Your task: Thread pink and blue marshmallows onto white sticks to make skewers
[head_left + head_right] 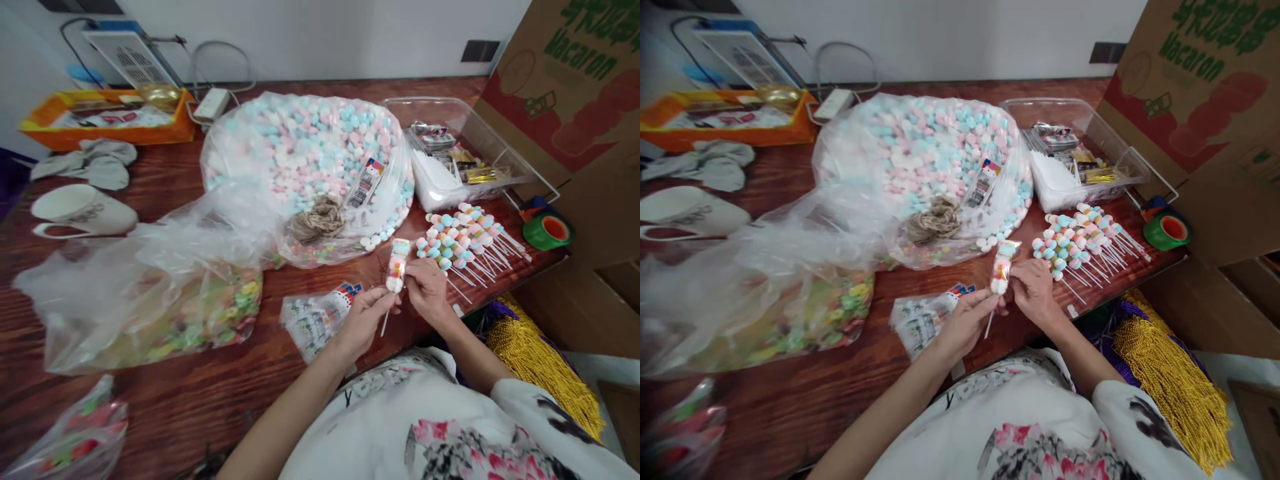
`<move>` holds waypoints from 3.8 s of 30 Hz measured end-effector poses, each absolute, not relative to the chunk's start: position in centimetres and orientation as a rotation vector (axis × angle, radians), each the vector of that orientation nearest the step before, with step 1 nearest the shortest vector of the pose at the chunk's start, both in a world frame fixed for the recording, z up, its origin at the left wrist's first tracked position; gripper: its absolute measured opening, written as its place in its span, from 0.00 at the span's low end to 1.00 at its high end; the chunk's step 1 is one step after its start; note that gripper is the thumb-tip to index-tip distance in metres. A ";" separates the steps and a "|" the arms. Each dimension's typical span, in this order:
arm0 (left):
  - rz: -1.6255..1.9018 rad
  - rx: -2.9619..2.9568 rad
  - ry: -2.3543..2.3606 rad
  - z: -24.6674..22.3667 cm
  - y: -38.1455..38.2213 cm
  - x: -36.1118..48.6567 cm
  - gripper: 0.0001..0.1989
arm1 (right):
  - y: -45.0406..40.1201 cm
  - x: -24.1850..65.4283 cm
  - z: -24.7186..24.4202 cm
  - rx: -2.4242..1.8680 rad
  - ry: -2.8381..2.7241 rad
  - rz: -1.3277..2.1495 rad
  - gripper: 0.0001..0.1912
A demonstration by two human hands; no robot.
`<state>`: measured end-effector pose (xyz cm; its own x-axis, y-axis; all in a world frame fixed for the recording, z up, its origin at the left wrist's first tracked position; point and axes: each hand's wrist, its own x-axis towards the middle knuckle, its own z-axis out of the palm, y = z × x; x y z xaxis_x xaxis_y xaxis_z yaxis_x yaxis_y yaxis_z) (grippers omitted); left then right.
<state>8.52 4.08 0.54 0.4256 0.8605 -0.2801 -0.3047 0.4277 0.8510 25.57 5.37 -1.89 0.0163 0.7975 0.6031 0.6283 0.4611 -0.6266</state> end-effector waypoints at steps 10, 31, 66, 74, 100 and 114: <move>0.953 0.718 0.842 -0.2 6.3 9.8 0.12 | 4.5 28.0 -2.9 -1.297 -1.553 0.431 0.03; 0.873 1.299 0.984 -0.5 4.1 6.6 0.16 | 3.5 25.9 -0.8 -0.942 -1.150 1.669 0.07; 0.998 1.513 1.158 -2.6 1.5 4.3 0.16 | 2.3 19.9 -1.3 -1.142 -1.895 0.753 0.16; 1.087 1.474 1.123 -1.9 1.6 3.6 0.19 | 0.1 19.2 -2.7 -1.162 -1.444 0.706 0.06; 0.140 0.783 0.586 2.4 1.3 2.7 0.06 | 2.2 24.3 5.1 -0.072 -2.580 0.226 0.10; 0.115 1.214 0.534 2.5 4.0 2.1 0.05 | 3.2 22.2 5.3 0.030 -2.852 0.230 0.07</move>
<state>2.08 4.03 2.51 0.8717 0.3627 -0.3295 0.1950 0.3603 0.9123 22.20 3.17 5.31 -0.9607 0.0014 0.2777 -0.0430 0.9871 -0.1539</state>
